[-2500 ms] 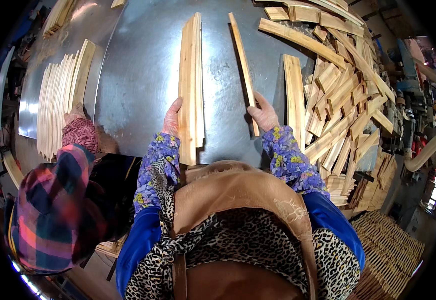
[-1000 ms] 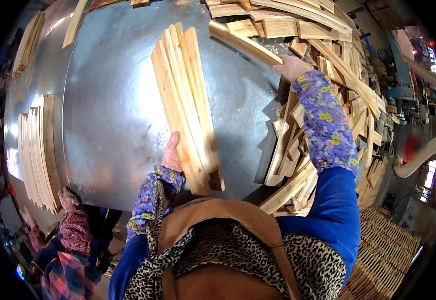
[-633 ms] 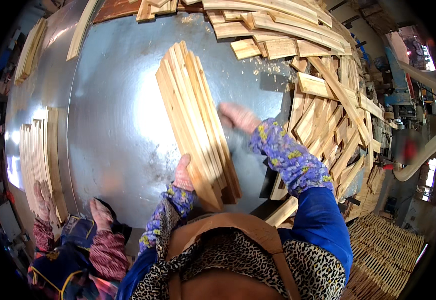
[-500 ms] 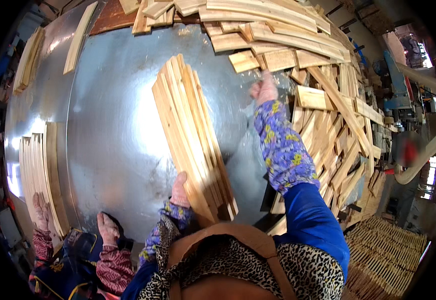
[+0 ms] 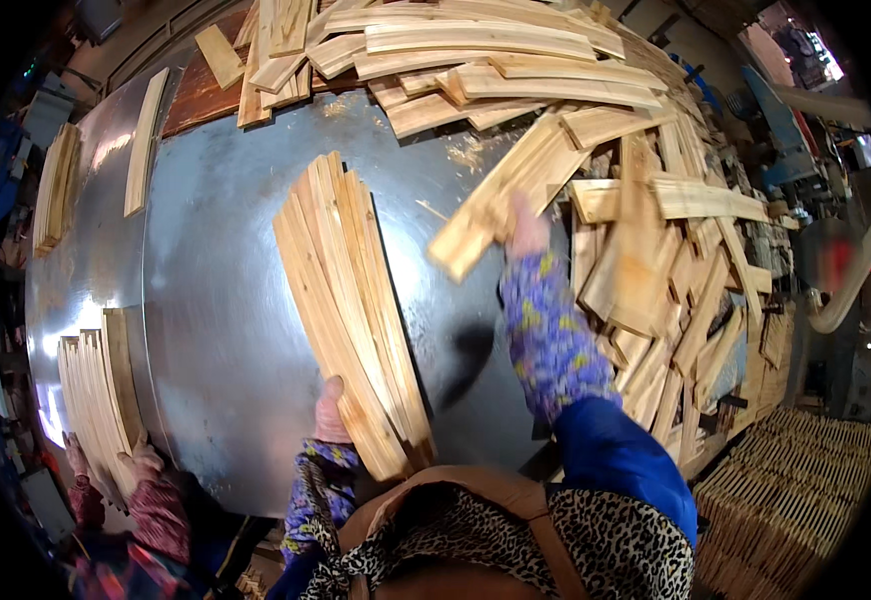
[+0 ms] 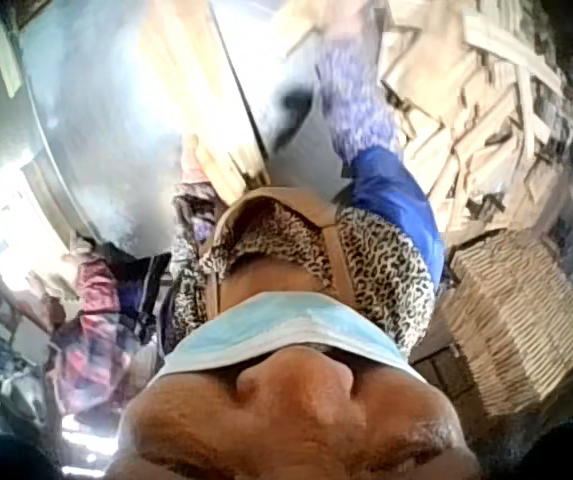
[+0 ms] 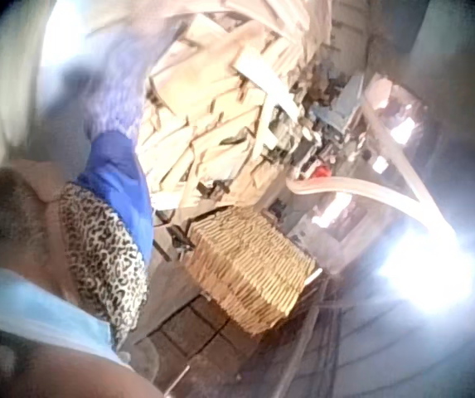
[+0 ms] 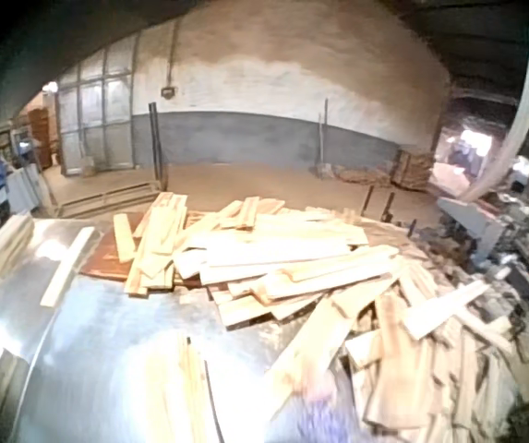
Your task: The person sorts wooden planks on a metal table, picking up pieces from a large pile and arranging them into neat stacks. The person handles the wood by hand, repeatedly moving planks from the disorganized pile to a growing stack on the left side of the table.
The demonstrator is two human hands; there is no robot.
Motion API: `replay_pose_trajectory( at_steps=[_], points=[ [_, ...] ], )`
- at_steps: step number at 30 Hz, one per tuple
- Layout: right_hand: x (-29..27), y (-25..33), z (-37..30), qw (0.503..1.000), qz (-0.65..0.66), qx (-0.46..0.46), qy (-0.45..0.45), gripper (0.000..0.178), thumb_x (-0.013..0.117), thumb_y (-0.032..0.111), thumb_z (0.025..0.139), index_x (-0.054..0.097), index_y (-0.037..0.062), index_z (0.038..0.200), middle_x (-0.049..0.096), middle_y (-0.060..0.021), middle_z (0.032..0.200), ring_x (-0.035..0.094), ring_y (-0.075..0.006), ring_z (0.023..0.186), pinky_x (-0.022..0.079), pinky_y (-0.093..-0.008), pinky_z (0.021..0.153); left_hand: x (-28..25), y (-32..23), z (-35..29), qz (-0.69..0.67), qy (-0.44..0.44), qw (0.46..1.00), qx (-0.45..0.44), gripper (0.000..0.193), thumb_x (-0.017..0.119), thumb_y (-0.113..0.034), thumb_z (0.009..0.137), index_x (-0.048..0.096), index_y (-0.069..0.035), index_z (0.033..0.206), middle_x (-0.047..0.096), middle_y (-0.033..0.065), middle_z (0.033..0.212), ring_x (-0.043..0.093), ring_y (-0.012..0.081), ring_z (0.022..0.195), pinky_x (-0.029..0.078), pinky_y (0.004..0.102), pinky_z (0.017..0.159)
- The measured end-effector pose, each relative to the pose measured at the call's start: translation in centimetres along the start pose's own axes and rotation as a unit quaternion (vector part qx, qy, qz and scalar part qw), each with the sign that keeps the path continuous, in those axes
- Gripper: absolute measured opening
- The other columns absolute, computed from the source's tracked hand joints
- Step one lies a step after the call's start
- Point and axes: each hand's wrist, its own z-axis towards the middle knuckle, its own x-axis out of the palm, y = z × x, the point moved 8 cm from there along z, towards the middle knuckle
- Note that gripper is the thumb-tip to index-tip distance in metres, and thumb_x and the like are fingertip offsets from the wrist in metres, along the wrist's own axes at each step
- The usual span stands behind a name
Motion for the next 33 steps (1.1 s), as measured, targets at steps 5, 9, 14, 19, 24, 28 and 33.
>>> replay_pose_trajectory(
  at_steps=[5,9,14,19,24,28,33],
  points=[
    [-12.0,-5.3,-21.6,0.952,-0.268,0.062,0.136,0.069,0.078,0.039,0.101,0.060,-0.0042,0.152,0.075,-0.0149,0.136,0.070,-0.0259,0.123,0.054,-0.0378,0.109,-2.2,-3.5,-6.9,0.148,-0.106,0.983,0.030,0.084,0.084,-0.038,0.089,0.051,-0.003,0.158,0.071,0.0188,0.138,0.072,0.0354,0.120,0.062,0.0528,0.104],
    [-16.4,-5.0,-30.0,0.887,-0.432,-0.003,0.161,0.061,0.075,0.038,0.102,0.063,0.0064,0.152,0.075,-0.0167,0.137,0.071,-0.0376,0.122,0.054,-0.0433,0.109,-2.3,-5.7,-14.4,0.323,-0.144,0.918,0.181,0.093,0.083,-0.036,0.087,0.042,-0.001,0.163,0.069,0.0211,0.137,0.073,0.0373,0.115,0.062,0.0514,0.099],
    [-8.9,0.6,-37.4,0.616,-0.709,-0.330,0.092,0.054,0.067,0.043,0.103,0.067,0.0113,0.147,0.078,-0.0209,0.120,0.071,-0.0474,0.111,0.055,-0.0561,0.102,-10.5,-7.6,-21.7,0.766,-0.482,0.421,0.066,0.117,0.088,-0.051,0.082,0.027,-0.010,0.174,0.057,0.0312,0.147,0.058,0.0450,0.137,0.048,0.0533,0.117],
    [0.1,-7.7,-45.6,0.641,-0.693,0.018,0.330,0.060,0.065,0.041,0.107,0.055,0.0125,0.159,0.077,-0.0243,0.117,0.074,-0.0471,0.108,0.059,-0.0560,0.097,-11.2,-6.6,-23.2,0.779,-0.487,0.390,0.068,0.122,0.086,-0.061,0.081,0.026,-0.012,0.174,0.044,0.0300,0.164,0.052,0.0463,0.145,0.046,0.0528,0.120],
    [9.2,-21.2,-59.4,0.437,-0.578,-0.138,0.675,0.051,0.075,0.030,0.095,0.067,-0.0014,0.134,0.077,-0.0249,0.110,0.073,-0.0459,0.104,0.059,-0.0550,0.095,-11.1,-4.9,-21.6,0.818,-0.444,0.348,0.111,0.123,0.082,-0.068,0.081,0.025,-0.013,0.176,0.026,0.0270,0.177,0.041,0.0464,0.156,0.042,0.0501,0.125],
    [7.8,-13.5,-49.0,0.541,-0.614,-0.421,0.391,0.052,0.080,0.025,0.075,0.072,0.0012,0.121,0.071,-0.0218,0.112,0.066,-0.0417,0.111,0.052,-0.0549,0.100,-9.5,-5.4,-22.6,0.808,-0.463,0.365,0.028,0.120,0.083,-0.062,0.083,0.024,-0.016,0.177,0.021,0.0218,0.180,0.040,0.0446,0.156,0.042,0.0480,0.126],
    [-2.5,-2.6,-35.8,0.536,-0.800,-0.215,0.161,0.080,0.081,0.039,0.085,0.052,0.0112,0.155,0.059,-0.0219,0.149,0.056,-0.0434,0.138,0.048,-0.0532,0.115,-11.5,-8.5,-24.8,0.810,-0.484,0.328,-0.039,0.120,0.078,-0.065,0.091,0.010,-0.021,0.179,0.015,0.0200,0.183,0.037,0.0441,0.160,0.039,0.0500,0.130]
  ],
)
